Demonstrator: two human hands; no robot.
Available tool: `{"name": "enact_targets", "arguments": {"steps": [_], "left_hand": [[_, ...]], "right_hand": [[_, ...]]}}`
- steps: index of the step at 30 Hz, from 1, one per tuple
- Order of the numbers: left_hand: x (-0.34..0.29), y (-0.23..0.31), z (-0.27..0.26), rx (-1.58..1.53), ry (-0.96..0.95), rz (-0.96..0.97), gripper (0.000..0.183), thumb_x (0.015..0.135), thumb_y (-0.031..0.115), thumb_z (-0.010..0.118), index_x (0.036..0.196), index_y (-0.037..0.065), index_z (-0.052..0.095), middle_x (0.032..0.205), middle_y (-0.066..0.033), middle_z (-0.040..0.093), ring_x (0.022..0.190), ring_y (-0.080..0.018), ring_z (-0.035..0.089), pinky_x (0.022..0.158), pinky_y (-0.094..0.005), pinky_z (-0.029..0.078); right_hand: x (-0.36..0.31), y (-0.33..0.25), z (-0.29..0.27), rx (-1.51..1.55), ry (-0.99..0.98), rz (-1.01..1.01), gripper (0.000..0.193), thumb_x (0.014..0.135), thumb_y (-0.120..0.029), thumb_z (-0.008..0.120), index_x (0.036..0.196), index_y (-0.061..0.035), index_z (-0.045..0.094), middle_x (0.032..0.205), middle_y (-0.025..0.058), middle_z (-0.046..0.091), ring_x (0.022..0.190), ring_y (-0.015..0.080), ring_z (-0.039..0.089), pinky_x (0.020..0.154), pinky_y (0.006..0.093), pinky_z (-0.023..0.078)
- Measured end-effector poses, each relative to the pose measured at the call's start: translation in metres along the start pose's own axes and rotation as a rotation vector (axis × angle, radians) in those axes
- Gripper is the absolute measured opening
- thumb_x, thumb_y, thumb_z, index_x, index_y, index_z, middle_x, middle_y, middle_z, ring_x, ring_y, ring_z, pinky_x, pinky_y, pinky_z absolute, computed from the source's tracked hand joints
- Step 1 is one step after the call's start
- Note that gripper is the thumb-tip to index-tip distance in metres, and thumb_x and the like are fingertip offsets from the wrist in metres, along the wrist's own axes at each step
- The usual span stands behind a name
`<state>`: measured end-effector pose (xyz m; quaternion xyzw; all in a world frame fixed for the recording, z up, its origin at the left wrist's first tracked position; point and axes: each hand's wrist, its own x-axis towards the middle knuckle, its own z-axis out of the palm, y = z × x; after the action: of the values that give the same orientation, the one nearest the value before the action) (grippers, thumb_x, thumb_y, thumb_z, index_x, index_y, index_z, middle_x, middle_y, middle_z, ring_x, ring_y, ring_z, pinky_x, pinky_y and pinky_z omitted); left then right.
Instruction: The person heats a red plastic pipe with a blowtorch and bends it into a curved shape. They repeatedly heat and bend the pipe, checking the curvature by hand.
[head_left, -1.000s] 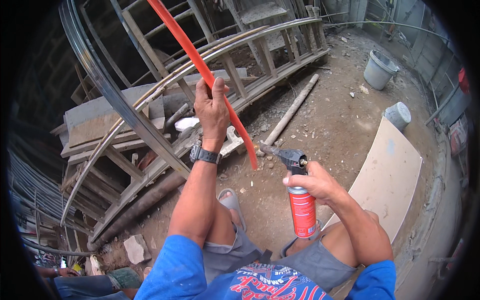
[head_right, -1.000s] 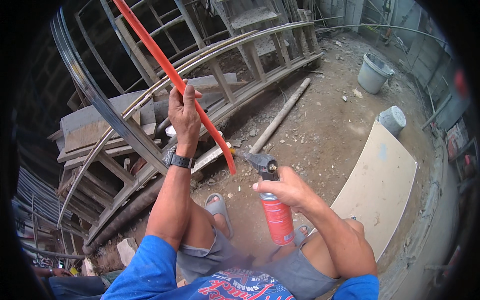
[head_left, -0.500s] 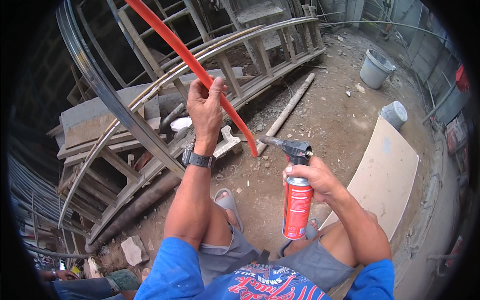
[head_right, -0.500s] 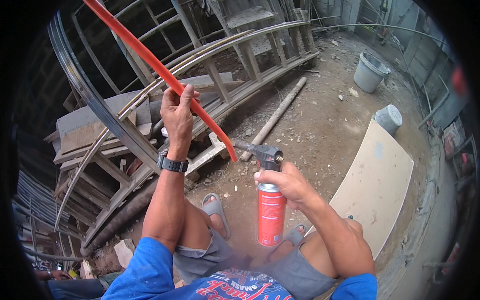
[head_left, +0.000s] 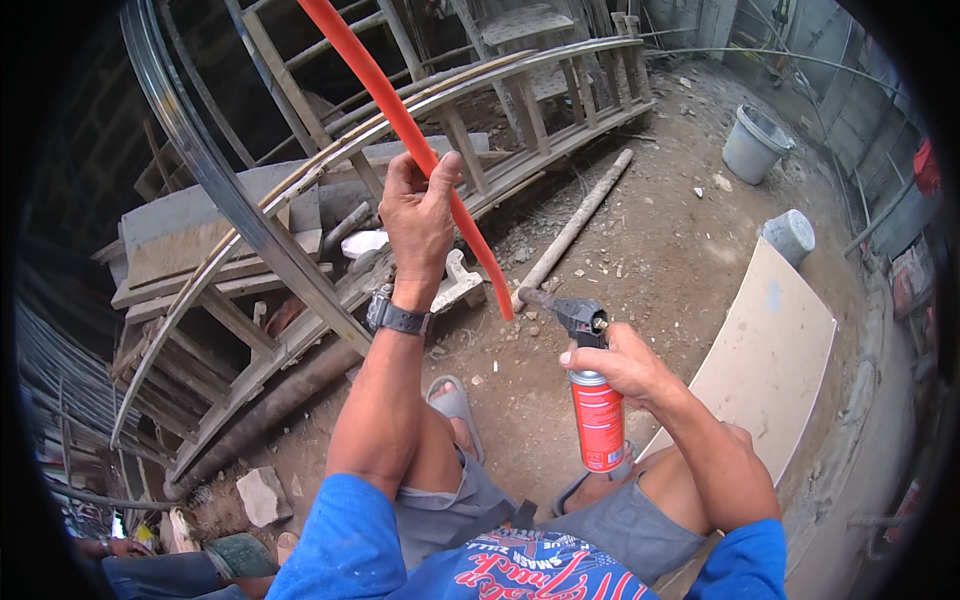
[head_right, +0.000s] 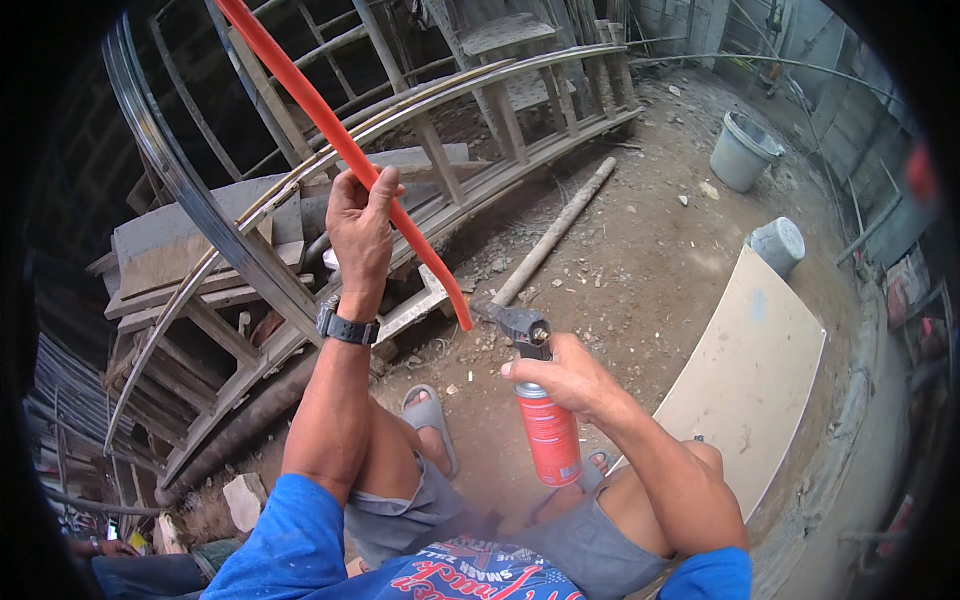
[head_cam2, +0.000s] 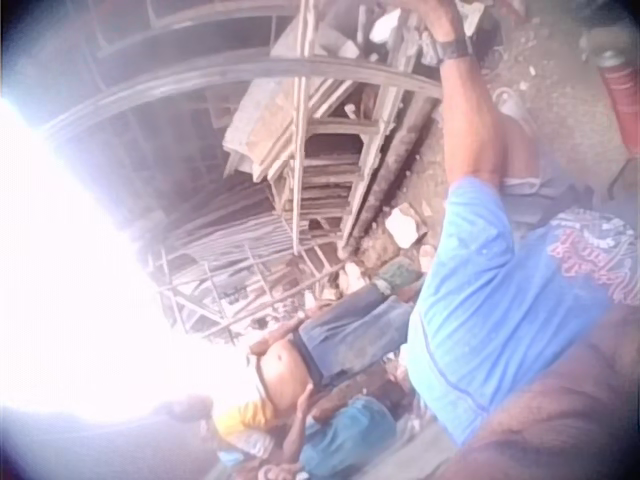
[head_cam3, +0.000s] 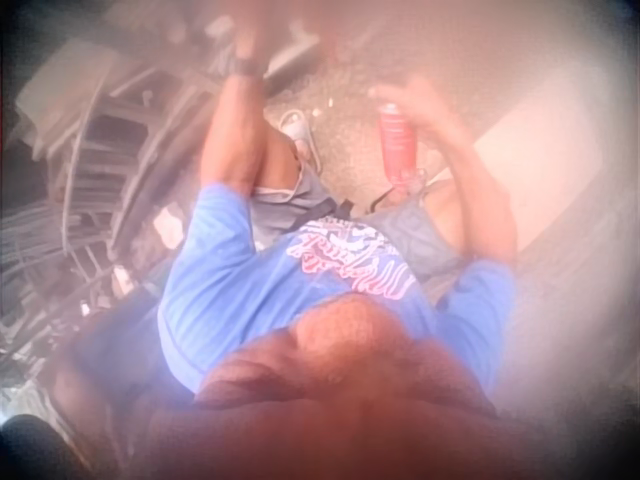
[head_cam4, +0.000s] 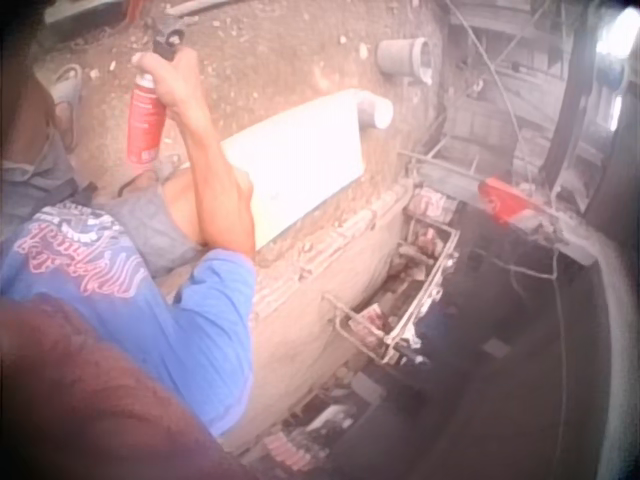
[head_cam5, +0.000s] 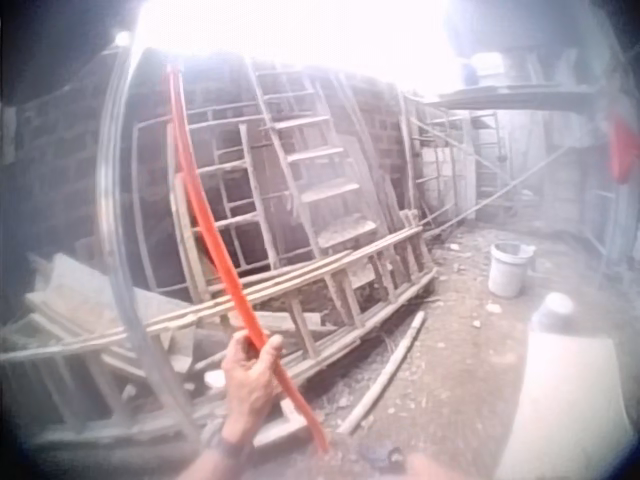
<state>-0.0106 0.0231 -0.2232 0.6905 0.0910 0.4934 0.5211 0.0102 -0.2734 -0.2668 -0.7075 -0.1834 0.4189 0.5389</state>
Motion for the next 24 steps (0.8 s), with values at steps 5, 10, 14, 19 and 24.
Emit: {"name": "enact_targets", "arguments": {"steps": [5,10,14,19,24], "left_hand": [[-0.003,0.000,0.007,0.008,0.008,0.000,0.032,0.100,0.031,0.078,0.113,0.006,0.064,0.089,-0.0003,0.069,0.083,-0.0092,0.068,0.073,-0.0262,0.056],[-0.004,-0.003,0.011,0.092,0.056,0.058,0.038,0.095,0.032,0.084,0.110,0.002,0.066,0.090,-0.0027,0.068,0.073,-0.0084,0.061,0.065,-0.0259,0.054],[-0.004,-0.006,0.012,0.119,0.073,0.083,0.039,0.093,0.032,0.086,0.108,0.002,0.066,0.088,-0.0025,0.066,0.073,-0.0090,0.059,0.065,-0.0273,0.052],[-0.005,-0.012,0.016,0.120,0.076,0.064,0.040,0.091,0.033,0.087,0.104,0.002,0.066,0.087,-0.0020,0.065,0.074,-0.0098,0.058,0.066,-0.0285,0.052],[-0.008,-0.007,0.016,0.192,0.065,0.074,0.038,0.094,0.031,0.085,0.108,0.003,0.064,0.090,-0.0007,0.065,0.076,-0.0072,0.058,0.068,-0.0252,0.052]], "right_hand": [[-0.001,-0.001,-0.004,-0.084,0.045,-0.056,0.041,0.080,-0.036,0.081,0.090,0.0025,0.071,0.087,0.0104,0.071,0.081,0.0175,0.065,0.076,0.0369,0.053],[-0.010,-0.011,0.005,-0.277,0.018,-0.098,0.044,0.080,-0.038,0.079,0.093,0.0030,0.070,0.084,0.0105,0.070,0.080,0.0196,0.065,0.078,0.0385,0.054],[-0.008,-0.018,-0.002,-0.234,0.062,-0.107,0.041,0.081,-0.035,0.078,0.088,0.0038,0.068,0.081,0.0102,0.070,0.080,0.0187,0.066,0.077,0.0391,0.054],[-0.016,-0.022,0.008,-0.482,0.018,-0.075,0.039,0.078,-0.032,0.076,0.093,0.0039,0.068,0.079,0.0145,0.070,0.076,0.0218,0.066,0.077,0.0401,0.055],[-0.018,-0.035,0.001,-0.524,0.078,-0.072,0.039,0.078,-0.030,0.076,0.096,0.0042,0.068,0.078,0.0154,0.070,0.076,0.0228,0.068,0.076,0.0410,0.055]]}}
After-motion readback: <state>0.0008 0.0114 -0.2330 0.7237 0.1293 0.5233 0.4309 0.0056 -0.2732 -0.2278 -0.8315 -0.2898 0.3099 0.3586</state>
